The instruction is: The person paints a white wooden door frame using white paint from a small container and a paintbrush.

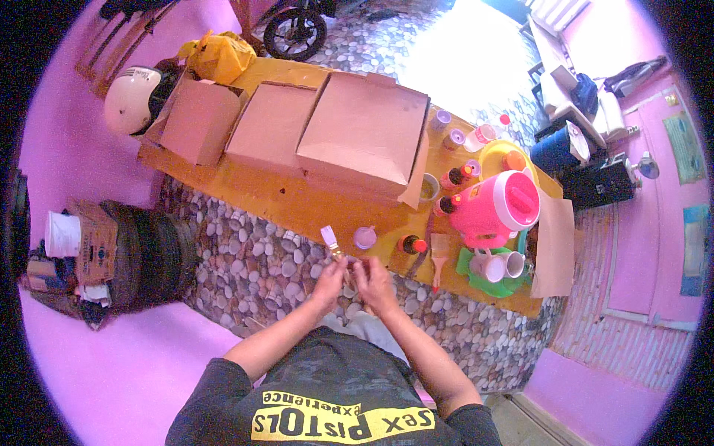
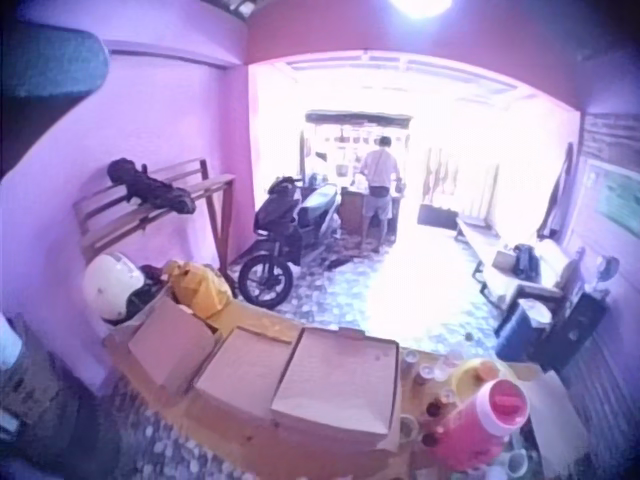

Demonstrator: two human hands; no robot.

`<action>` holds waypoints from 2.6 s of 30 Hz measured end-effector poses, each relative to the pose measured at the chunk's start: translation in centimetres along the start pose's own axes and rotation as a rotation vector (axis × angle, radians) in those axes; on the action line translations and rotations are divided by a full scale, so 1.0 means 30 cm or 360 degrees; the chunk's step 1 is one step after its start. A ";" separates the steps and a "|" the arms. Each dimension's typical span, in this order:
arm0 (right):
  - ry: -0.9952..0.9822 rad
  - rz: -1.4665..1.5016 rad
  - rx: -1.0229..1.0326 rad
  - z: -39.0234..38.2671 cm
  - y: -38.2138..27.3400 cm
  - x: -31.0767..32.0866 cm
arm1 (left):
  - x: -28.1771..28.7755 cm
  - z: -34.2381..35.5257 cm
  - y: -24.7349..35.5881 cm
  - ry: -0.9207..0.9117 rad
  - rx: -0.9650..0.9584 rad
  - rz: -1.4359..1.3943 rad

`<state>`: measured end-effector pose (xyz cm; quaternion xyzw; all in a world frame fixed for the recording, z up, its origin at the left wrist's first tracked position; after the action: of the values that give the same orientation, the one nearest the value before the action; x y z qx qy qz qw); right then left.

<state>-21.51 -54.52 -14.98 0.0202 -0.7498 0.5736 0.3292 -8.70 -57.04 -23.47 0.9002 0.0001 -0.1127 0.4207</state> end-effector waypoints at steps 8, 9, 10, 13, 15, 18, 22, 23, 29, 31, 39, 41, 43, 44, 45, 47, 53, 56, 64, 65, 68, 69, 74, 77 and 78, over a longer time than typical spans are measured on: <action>0.0373 -0.0521 0.0524 0.265 -0.046 0.073 | 0.063 0.153 0.112 0.0287 -0.0817 0.0831; 0.0302 -0.0570 0.0497 0.281 -0.042 0.059 | 0.061 0.156 0.109 0.0289 -0.0810 0.0825; 0.0237 -0.0624 0.0455 0.294 -0.024 0.051 | 0.034 0.138 0.138 0.0291 -0.0852 0.0931; 0.0251 -0.0612 0.0439 0.317 0.009 0.038 | -0.008 0.159 0.140 0.0247 -0.0885 0.1002; 0.0259 -0.0646 0.0450 0.320 0.025 0.032 | -0.038 0.162 0.155 0.0210 -0.1109 0.0880; 0.0202 -0.0604 0.0357 0.323 0.059 0.027 | -0.072 0.178 0.158 0.0130 -0.0908 0.0948; 0.0059 -0.0436 0.0230 0.307 0.061 0.008 | -0.081 0.192 0.164 0.0107 -0.1106 0.0915; 0.0059 -0.0439 0.0217 0.303 0.064 0.011 | -0.087 0.193 0.166 0.0089 -0.1079 0.0922; 0.0159 -0.0470 0.0488 0.285 0.009 0.034 | -0.100 0.208 0.163 0.0044 -0.1195 0.0971; 0.0229 -0.0601 0.0609 0.275 -0.023 0.050 | -0.105 0.207 0.167 0.0024 -0.1193 0.0954; 0.0159 -0.0433 0.0555 0.280 -0.020 0.042 | -0.091 0.247 0.116 0.0036 -0.1085 0.0771; 0.0198 -0.0471 0.0571 0.284 -0.023 0.051 | -0.080 0.262 0.084 0.0054 -0.1069 0.0761; 0.0178 -0.0534 0.0565 0.281 -0.025 0.055 | -0.077 0.263 0.085 0.0067 -0.1054 0.0754; 0.0183 -0.0536 0.0560 0.275 -0.028 0.061 | -0.083 0.253 0.105 0.0078 -0.1086 0.0799; 0.0137 -0.0489 0.0517 0.267 -0.027 0.059 | -0.088 0.242 0.125 0.0090 -0.1120 0.0844; 0.0103 -0.0438 0.0475 0.264 -0.036 0.060 | -0.101 0.212 0.179 0.0049 -0.1136 0.0837; 0.0273 -0.0429 0.0519 0.253 -0.159 0.129 | -0.119 0.147 0.265 -0.0053 -0.1325 0.0843; 0.0293 -0.0420 0.0569 0.202 -0.231 0.174 | -0.129 0.138 0.263 -0.0154 -0.1269 0.0708; 0.0493 -0.0367 0.0446 0.130 -0.351 0.318 | -0.221 -0.034 0.469 -0.0494 -0.1504 0.0716; 0.0509 -0.0309 0.0407 0.128 -0.360 0.334 | -0.236 -0.057 0.493 -0.0524 -0.1529 0.0733; 0.0430 -0.0252 0.0469 0.087 -0.423 0.363 | -0.270 -0.084 0.515 -0.0628 -0.1484 0.0719; 0.0433 -0.0213 0.0414 0.071 -0.424 0.378 | -0.281 -0.093 0.524 -0.0645 -0.1517 0.0784; 0.0727 -0.0453 0.0386 0.011 -0.470 0.497 | -0.350 -0.155 0.549 -0.0845 -0.1405 0.0735; 0.0749 -0.0268 0.0441 -0.026 -0.476 0.510 | -0.396 -0.197 0.580 -0.0916 -0.1473 0.0708; 0.0787 -0.0283 0.0429 -0.051 -0.479 0.535 | -0.413 -0.209 0.582 -0.0943 -0.1467 0.0709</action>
<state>-27.47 -52.52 5.68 -0.0111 -0.5593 0.6243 0.5453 -17.86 -62.39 -3.82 0.5331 -0.2575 -0.2567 0.7640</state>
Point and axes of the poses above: each hand's wrist, its own z-axis towards the middle knuckle, its own x-axis out of the back of the hand, y = z × x, the point moved 8 cm from there along z, towards the middle knuckle, and after that the axes turned 12 degrees about y, right-handed, at the moved point
